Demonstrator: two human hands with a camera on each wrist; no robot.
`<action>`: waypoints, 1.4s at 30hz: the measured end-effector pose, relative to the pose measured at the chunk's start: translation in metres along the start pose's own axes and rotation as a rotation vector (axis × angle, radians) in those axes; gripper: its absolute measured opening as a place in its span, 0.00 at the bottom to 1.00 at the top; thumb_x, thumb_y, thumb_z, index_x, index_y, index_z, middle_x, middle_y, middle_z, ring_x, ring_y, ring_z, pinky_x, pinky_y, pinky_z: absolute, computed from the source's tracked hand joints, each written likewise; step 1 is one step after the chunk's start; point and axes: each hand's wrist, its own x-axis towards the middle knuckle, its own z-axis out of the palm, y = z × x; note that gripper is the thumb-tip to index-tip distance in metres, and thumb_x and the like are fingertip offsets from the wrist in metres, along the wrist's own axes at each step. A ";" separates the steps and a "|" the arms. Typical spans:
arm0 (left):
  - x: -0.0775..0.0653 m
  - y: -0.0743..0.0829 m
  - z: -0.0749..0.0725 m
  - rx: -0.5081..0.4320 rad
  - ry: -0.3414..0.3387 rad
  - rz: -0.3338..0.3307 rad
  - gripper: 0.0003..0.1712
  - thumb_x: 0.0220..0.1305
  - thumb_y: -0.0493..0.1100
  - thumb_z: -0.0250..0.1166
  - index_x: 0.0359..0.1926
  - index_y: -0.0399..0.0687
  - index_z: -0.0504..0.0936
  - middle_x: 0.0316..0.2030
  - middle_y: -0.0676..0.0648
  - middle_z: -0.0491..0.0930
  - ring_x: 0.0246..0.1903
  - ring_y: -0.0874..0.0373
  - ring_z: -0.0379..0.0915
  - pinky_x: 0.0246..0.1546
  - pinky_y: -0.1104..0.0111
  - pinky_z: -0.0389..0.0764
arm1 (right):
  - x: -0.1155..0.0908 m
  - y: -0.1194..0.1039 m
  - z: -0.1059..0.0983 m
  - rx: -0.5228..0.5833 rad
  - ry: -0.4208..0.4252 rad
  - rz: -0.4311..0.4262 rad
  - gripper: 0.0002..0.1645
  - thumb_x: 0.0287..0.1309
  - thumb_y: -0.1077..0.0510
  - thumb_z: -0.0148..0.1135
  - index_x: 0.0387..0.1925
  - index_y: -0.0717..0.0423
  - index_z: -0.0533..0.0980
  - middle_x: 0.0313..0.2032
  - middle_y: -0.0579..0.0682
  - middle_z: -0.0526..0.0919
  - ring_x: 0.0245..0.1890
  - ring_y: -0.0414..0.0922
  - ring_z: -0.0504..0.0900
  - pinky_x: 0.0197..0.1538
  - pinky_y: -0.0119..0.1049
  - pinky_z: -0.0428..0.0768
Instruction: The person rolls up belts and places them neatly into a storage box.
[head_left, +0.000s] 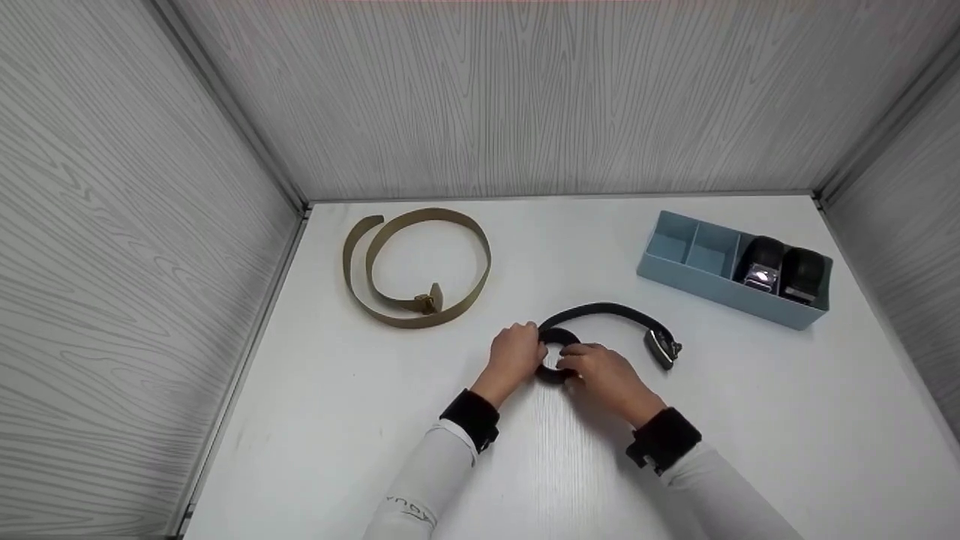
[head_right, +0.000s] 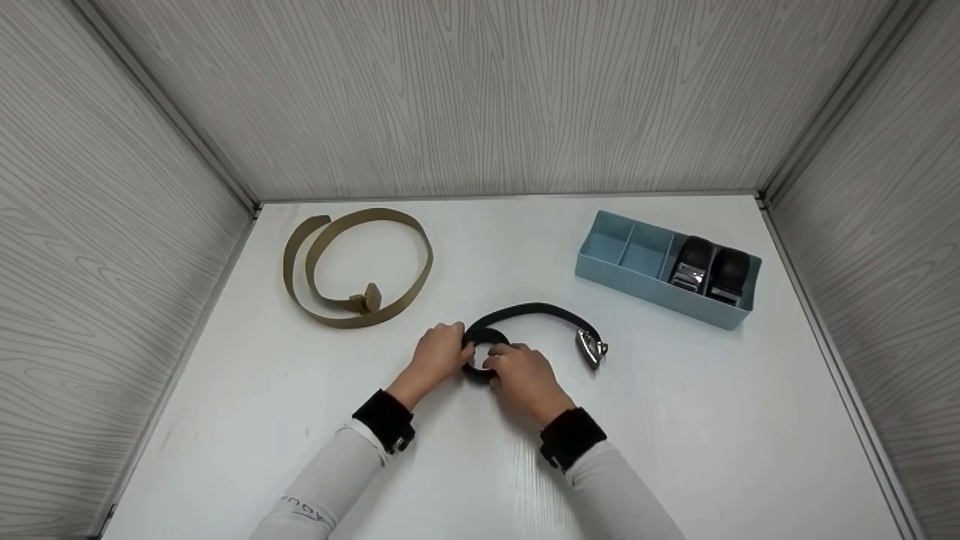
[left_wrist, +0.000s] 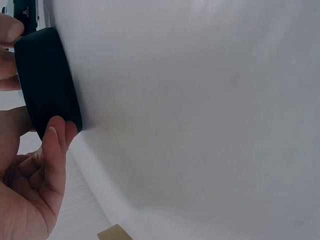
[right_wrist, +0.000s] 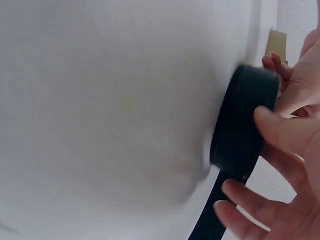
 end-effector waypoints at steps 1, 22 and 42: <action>0.000 0.001 0.000 -0.008 0.005 -0.010 0.10 0.57 0.44 0.66 0.28 0.41 0.79 0.26 0.40 0.83 0.26 0.44 0.81 0.25 0.56 0.79 | 0.000 -0.002 0.001 -0.001 0.001 0.019 0.15 0.41 0.69 0.73 0.35 0.55 0.85 0.42 0.53 0.84 0.44 0.56 0.82 0.45 0.49 0.79; 0.001 -0.004 -0.002 0.084 -0.017 0.073 0.09 0.59 0.43 0.64 0.27 0.41 0.82 0.25 0.43 0.82 0.26 0.46 0.81 0.25 0.57 0.79 | 0.000 0.000 -0.004 0.136 -0.001 0.088 0.18 0.46 0.78 0.65 0.36 0.58 0.85 0.52 0.57 0.78 0.46 0.54 0.80 0.47 0.46 0.78; -0.002 0.009 -0.006 0.047 -0.070 0.065 0.09 0.57 0.42 0.66 0.27 0.40 0.84 0.26 0.44 0.81 0.27 0.49 0.80 0.27 0.59 0.79 | 0.018 0.002 0.004 0.035 0.105 0.564 0.06 0.51 0.68 0.65 0.23 0.58 0.78 0.24 0.54 0.81 0.27 0.55 0.81 0.30 0.50 0.76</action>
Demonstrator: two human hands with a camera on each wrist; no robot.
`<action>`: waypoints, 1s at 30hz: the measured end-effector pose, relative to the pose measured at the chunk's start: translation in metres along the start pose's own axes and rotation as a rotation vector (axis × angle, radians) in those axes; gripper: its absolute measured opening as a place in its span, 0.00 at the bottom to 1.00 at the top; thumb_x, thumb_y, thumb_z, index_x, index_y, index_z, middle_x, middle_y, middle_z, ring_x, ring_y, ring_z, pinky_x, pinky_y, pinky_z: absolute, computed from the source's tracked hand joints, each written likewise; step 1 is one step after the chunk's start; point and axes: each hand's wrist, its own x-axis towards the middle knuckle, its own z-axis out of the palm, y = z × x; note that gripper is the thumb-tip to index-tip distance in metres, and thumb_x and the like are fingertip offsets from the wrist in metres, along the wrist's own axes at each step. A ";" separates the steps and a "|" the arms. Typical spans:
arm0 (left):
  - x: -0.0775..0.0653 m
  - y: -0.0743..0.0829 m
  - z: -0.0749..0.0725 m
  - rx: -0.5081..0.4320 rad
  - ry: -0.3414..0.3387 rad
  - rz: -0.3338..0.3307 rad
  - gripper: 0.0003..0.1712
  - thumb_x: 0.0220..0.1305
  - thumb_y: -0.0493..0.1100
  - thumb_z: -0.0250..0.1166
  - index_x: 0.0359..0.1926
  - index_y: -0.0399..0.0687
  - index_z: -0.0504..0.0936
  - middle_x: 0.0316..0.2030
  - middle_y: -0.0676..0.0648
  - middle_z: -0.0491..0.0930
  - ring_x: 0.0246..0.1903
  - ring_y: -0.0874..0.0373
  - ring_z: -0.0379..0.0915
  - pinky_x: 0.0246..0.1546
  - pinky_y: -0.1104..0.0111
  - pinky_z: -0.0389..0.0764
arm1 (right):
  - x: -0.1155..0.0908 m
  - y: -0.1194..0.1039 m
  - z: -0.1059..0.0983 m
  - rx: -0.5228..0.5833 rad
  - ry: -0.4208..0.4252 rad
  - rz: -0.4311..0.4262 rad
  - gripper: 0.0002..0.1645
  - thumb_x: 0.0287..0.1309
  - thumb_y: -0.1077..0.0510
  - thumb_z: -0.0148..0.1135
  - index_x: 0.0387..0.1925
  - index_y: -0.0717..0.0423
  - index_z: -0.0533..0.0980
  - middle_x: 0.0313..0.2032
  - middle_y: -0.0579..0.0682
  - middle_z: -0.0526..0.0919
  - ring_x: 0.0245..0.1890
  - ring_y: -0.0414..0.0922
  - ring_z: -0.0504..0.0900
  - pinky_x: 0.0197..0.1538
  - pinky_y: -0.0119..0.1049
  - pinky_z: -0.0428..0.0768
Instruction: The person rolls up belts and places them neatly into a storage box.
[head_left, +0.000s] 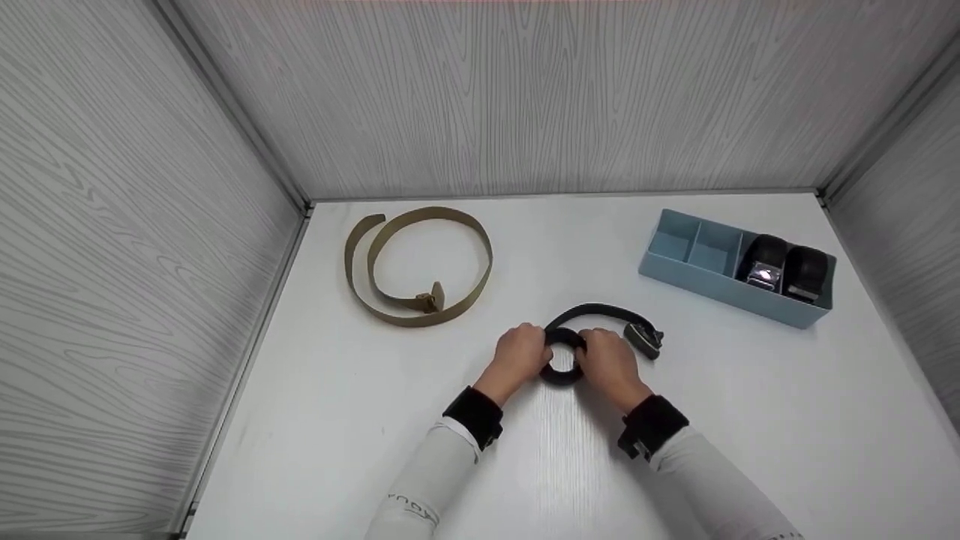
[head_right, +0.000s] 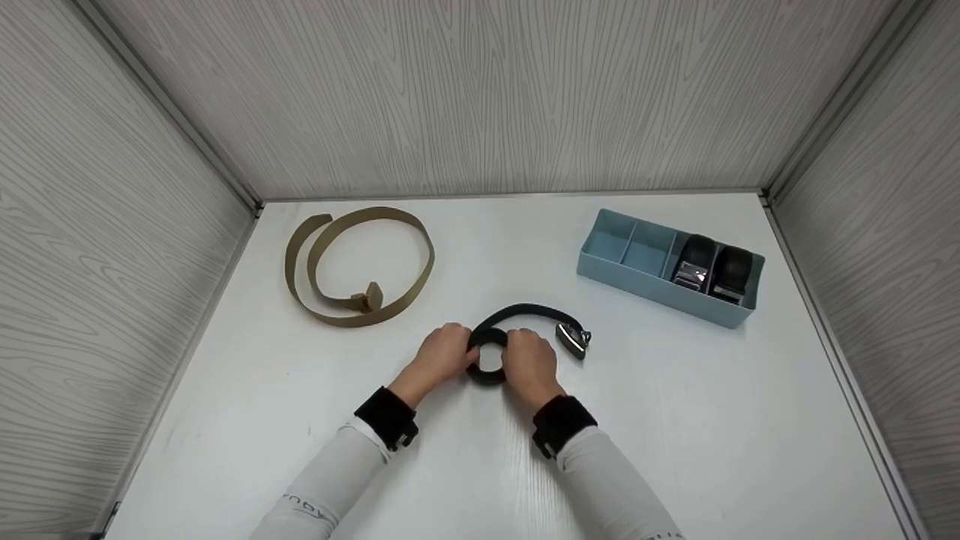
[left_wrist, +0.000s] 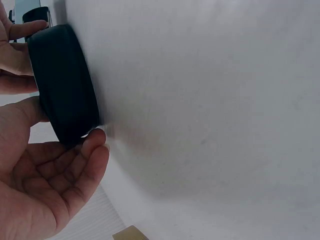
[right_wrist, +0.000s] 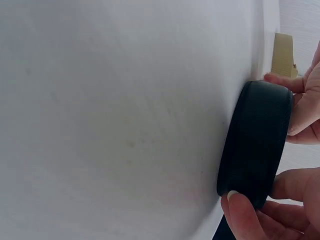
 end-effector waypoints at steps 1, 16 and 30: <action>0.000 -0.001 0.000 0.005 -0.002 0.020 0.09 0.58 0.42 0.66 0.29 0.40 0.84 0.27 0.44 0.80 0.28 0.49 0.80 0.27 0.60 0.79 | 0.000 0.000 0.000 -0.009 0.001 -0.027 0.06 0.50 0.69 0.64 0.23 0.58 0.78 0.24 0.54 0.82 0.27 0.55 0.81 0.30 0.50 0.75; -0.001 0.006 0.002 0.072 -0.002 0.001 0.07 0.57 0.43 0.64 0.33 0.44 0.79 0.29 0.44 0.83 0.28 0.47 0.82 0.24 0.57 0.78 | -0.006 0.000 -0.012 -0.037 -0.181 0.147 0.15 0.57 0.56 0.67 0.44 0.61 0.81 0.34 0.58 0.84 0.30 0.53 0.82 0.29 0.49 0.78; 0.005 0.006 0.000 0.104 -0.004 0.055 0.11 0.61 0.48 0.67 0.32 0.44 0.83 0.28 0.46 0.82 0.29 0.50 0.81 0.26 0.59 0.78 | -0.001 0.004 -0.013 -0.072 -0.166 0.028 0.08 0.59 0.59 0.66 0.25 0.55 0.82 0.24 0.50 0.81 0.24 0.50 0.80 0.24 0.48 0.76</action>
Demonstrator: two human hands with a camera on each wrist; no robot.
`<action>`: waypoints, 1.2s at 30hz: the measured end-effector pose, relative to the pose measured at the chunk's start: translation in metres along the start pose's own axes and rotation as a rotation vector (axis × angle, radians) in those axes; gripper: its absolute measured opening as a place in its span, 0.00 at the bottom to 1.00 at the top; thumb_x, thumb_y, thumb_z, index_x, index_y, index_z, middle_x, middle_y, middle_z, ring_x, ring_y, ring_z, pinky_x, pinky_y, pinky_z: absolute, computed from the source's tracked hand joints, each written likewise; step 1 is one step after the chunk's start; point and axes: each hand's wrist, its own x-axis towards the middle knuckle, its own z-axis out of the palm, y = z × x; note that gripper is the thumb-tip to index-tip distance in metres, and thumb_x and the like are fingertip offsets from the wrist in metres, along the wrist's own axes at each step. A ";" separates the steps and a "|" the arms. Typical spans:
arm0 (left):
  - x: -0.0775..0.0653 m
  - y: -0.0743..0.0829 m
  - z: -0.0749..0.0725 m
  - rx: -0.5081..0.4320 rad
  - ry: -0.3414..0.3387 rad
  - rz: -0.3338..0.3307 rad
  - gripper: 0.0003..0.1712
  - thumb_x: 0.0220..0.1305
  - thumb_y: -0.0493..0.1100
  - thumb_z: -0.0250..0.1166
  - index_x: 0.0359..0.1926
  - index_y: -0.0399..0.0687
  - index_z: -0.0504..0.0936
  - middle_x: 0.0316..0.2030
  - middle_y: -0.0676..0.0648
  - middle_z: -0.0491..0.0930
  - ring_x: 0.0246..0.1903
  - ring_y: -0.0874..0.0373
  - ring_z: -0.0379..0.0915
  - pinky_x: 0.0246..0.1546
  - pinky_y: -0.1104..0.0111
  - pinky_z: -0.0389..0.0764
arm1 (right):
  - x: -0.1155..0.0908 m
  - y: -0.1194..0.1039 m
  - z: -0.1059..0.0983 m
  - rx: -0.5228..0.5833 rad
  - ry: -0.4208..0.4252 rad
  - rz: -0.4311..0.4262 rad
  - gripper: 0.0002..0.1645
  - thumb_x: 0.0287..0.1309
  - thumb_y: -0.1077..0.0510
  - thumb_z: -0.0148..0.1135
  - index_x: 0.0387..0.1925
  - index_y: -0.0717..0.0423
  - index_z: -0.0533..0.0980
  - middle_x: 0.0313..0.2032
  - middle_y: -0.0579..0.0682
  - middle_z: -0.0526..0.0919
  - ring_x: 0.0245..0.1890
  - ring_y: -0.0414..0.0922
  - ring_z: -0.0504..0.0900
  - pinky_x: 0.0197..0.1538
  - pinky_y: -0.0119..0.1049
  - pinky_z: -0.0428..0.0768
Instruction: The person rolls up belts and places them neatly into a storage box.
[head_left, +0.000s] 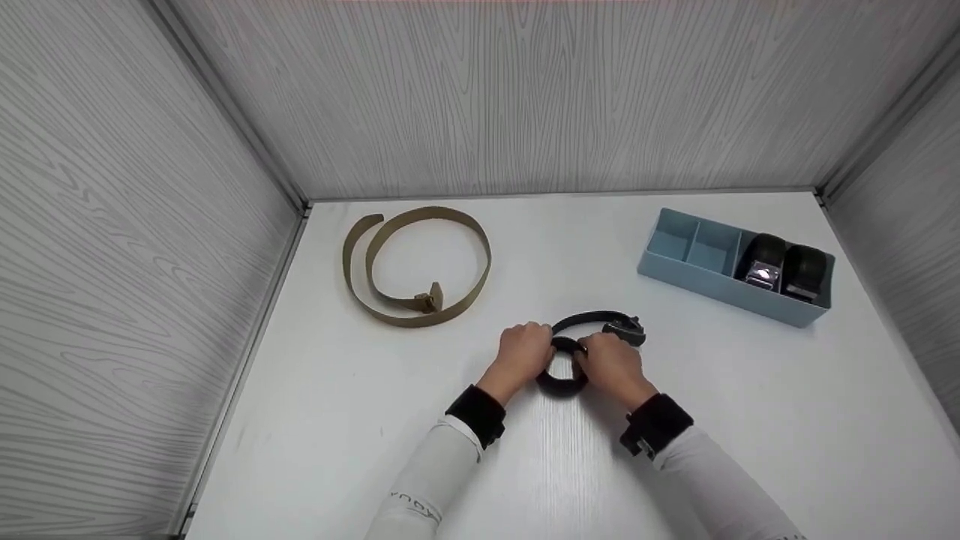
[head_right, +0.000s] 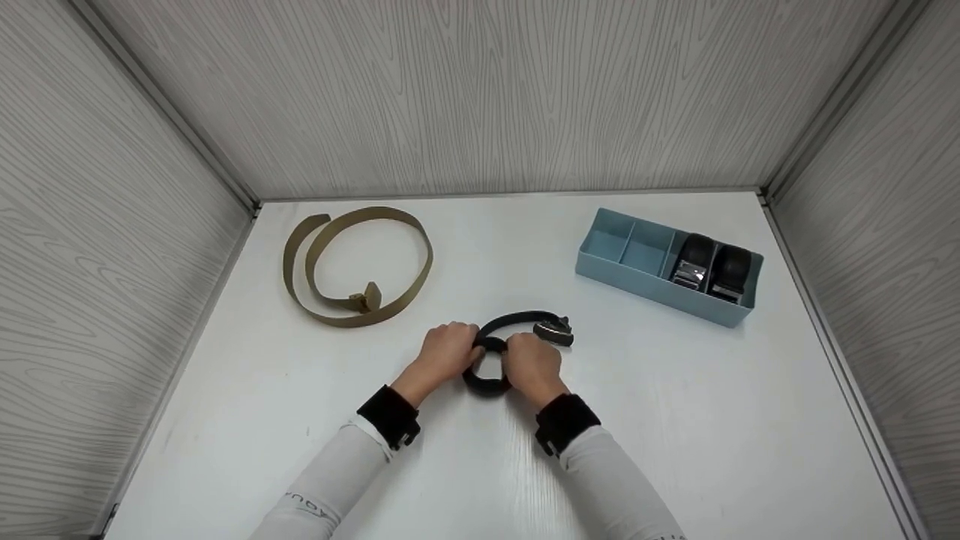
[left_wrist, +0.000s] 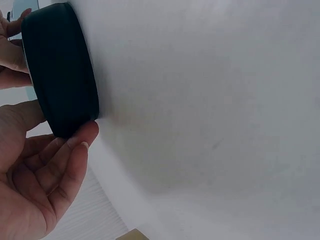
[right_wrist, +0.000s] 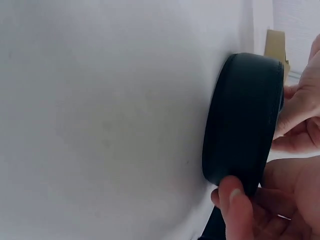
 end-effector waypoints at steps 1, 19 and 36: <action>0.001 0.000 0.000 0.007 0.000 0.006 0.11 0.61 0.48 0.67 0.32 0.44 0.83 0.28 0.46 0.82 0.29 0.50 0.81 0.25 0.59 0.78 | 0.000 0.002 -0.002 0.005 0.007 0.008 0.06 0.59 0.58 0.66 0.28 0.54 0.83 0.27 0.50 0.81 0.26 0.51 0.81 0.26 0.48 0.77; -0.002 0.001 -0.001 -0.021 0.005 -0.054 0.07 0.61 0.44 0.66 0.35 0.45 0.82 0.30 0.44 0.84 0.30 0.48 0.82 0.23 0.58 0.78 | -0.013 0.065 -0.051 0.058 -0.070 0.040 0.12 0.64 0.57 0.62 0.45 0.58 0.84 0.40 0.55 0.84 0.35 0.50 0.80 0.35 0.49 0.77; -0.005 0.004 0.006 -0.168 0.053 -0.173 0.08 0.52 0.41 0.64 0.36 0.49 0.79 0.30 0.44 0.84 0.28 0.46 0.81 0.23 0.55 0.77 | -0.020 0.036 -0.030 0.093 0.050 -0.004 0.09 0.61 0.57 0.65 0.32 0.60 0.83 0.29 0.52 0.84 0.28 0.49 0.81 0.30 0.46 0.78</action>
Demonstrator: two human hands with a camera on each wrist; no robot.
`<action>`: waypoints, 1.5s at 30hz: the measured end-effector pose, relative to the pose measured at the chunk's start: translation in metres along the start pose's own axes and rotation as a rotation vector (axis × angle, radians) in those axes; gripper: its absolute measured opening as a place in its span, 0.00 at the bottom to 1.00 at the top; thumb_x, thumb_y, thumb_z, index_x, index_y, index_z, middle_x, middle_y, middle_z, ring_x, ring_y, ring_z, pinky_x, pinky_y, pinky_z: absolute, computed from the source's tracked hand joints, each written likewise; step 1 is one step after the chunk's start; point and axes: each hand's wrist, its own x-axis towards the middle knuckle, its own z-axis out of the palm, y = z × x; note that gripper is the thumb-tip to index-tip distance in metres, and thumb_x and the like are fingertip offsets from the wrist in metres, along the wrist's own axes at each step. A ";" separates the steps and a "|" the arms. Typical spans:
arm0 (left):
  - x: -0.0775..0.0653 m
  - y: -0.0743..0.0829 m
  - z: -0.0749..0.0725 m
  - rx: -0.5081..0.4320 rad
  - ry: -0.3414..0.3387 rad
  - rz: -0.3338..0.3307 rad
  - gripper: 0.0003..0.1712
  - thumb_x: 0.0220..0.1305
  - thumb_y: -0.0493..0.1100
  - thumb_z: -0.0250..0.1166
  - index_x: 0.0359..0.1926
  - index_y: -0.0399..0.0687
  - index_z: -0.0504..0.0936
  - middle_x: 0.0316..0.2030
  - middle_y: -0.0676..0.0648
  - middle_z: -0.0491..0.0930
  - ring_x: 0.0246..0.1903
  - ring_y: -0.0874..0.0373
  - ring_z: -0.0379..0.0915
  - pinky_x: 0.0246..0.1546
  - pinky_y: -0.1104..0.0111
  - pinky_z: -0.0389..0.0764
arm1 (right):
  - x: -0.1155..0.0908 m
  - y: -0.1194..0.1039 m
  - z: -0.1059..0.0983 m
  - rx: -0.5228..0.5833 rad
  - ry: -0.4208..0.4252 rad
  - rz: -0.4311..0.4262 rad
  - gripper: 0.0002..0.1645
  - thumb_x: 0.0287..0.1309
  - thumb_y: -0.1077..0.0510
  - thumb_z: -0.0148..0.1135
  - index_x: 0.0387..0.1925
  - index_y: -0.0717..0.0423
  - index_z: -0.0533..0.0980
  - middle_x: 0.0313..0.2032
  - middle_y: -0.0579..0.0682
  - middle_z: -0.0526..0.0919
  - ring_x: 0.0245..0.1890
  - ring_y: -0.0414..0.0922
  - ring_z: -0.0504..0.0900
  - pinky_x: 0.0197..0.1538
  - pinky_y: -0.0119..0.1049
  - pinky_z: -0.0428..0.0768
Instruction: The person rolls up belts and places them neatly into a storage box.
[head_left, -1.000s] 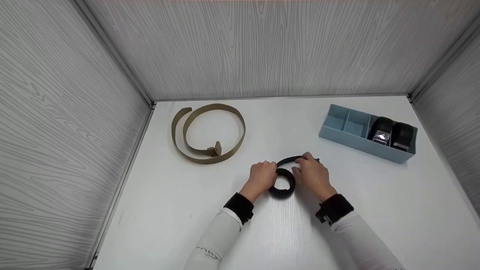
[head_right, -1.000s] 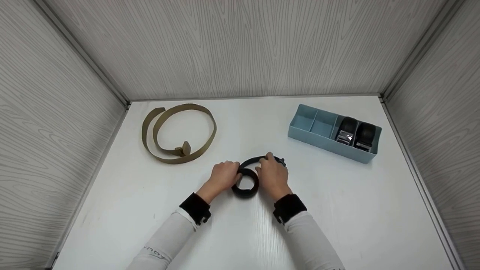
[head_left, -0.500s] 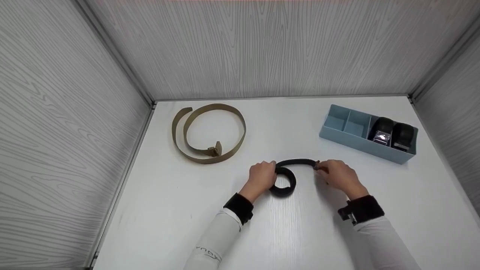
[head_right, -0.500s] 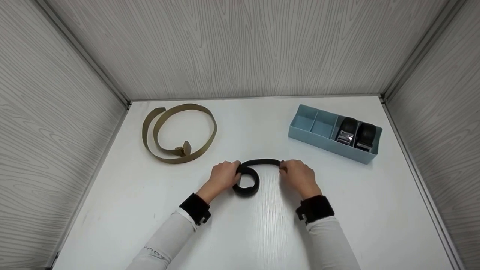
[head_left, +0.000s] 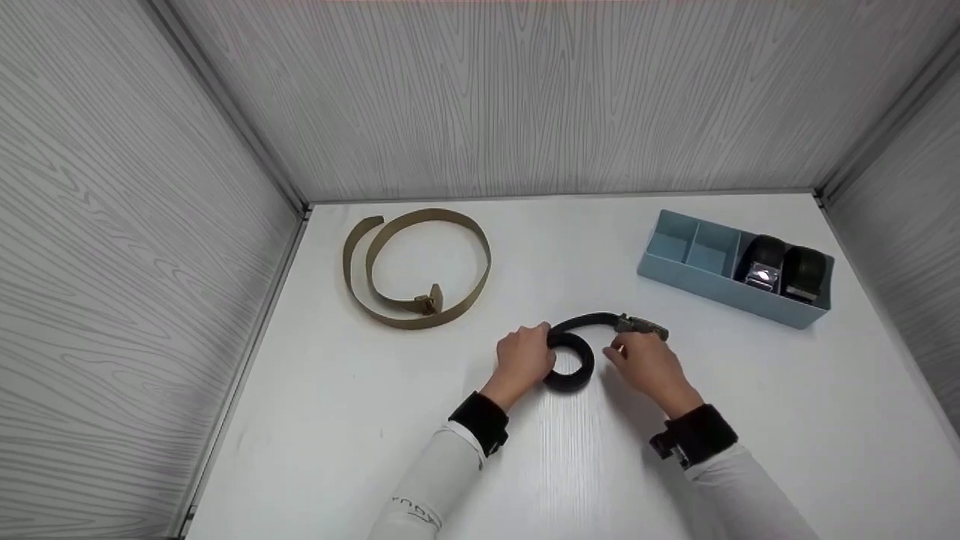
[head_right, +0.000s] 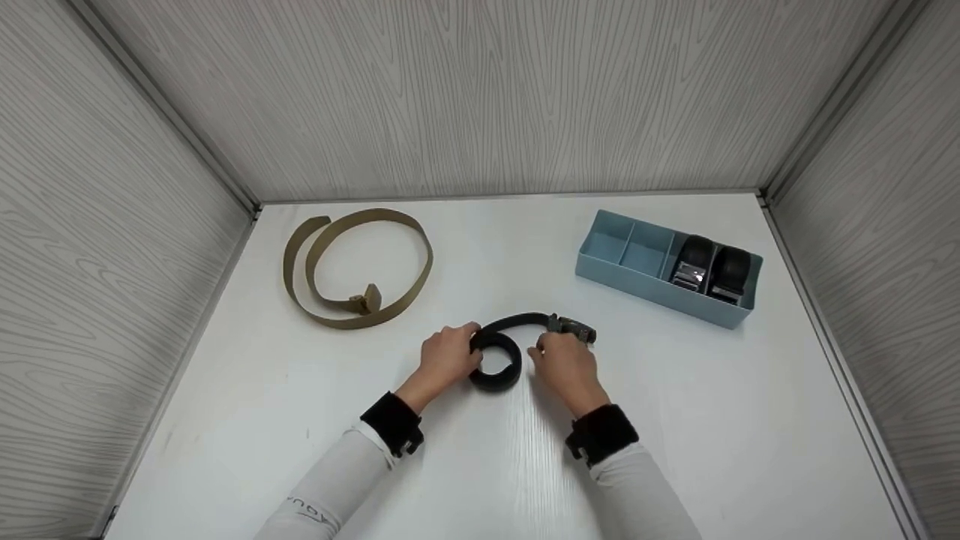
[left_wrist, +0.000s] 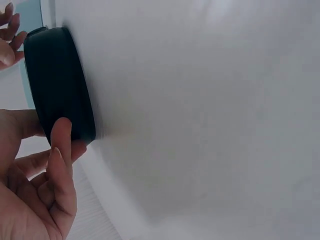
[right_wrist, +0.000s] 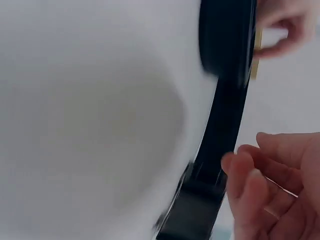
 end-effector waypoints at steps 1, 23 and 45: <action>-0.001 0.000 0.001 -0.011 0.004 -0.017 0.08 0.52 0.41 0.65 0.36 0.49 0.79 0.30 0.44 0.84 0.29 0.46 0.81 0.23 0.55 0.77 | -0.001 -0.007 0.005 0.008 -0.015 0.006 0.11 0.61 0.56 0.65 0.30 0.61 0.83 0.26 0.51 0.83 0.25 0.47 0.79 0.28 0.44 0.77; 0.002 -0.009 -0.001 -0.043 -0.018 0.184 0.19 0.59 0.41 0.67 0.53 0.50 0.81 0.38 0.46 0.80 0.37 0.50 0.80 0.35 0.59 0.79 | 0.019 -0.031 0.045 -0.003 0.002 -0.015 0.05 0.54 0.65 0.64 0.35 0.62 0.79 0.32 0.56 0.81 0.32 0.53 0.81 0.36 0.48 0.78; 0.006 -0.006 -0.006 -0.019 -0.069 0.168 0.19 0.54 0.38 0.68 0.50 0.50 0.82 0.37 0.46 0.82 0.38 0.51 0.80 0.37 0.59 0.78 | 0.006 -0.032 0.039 0.106 -0.008 0.094 0.09 0.55 0.64 0.65 0.21 0.60 0.78 0.20 0.49 0.78 0.19 0.45 0.76 0.26 0.40 0.75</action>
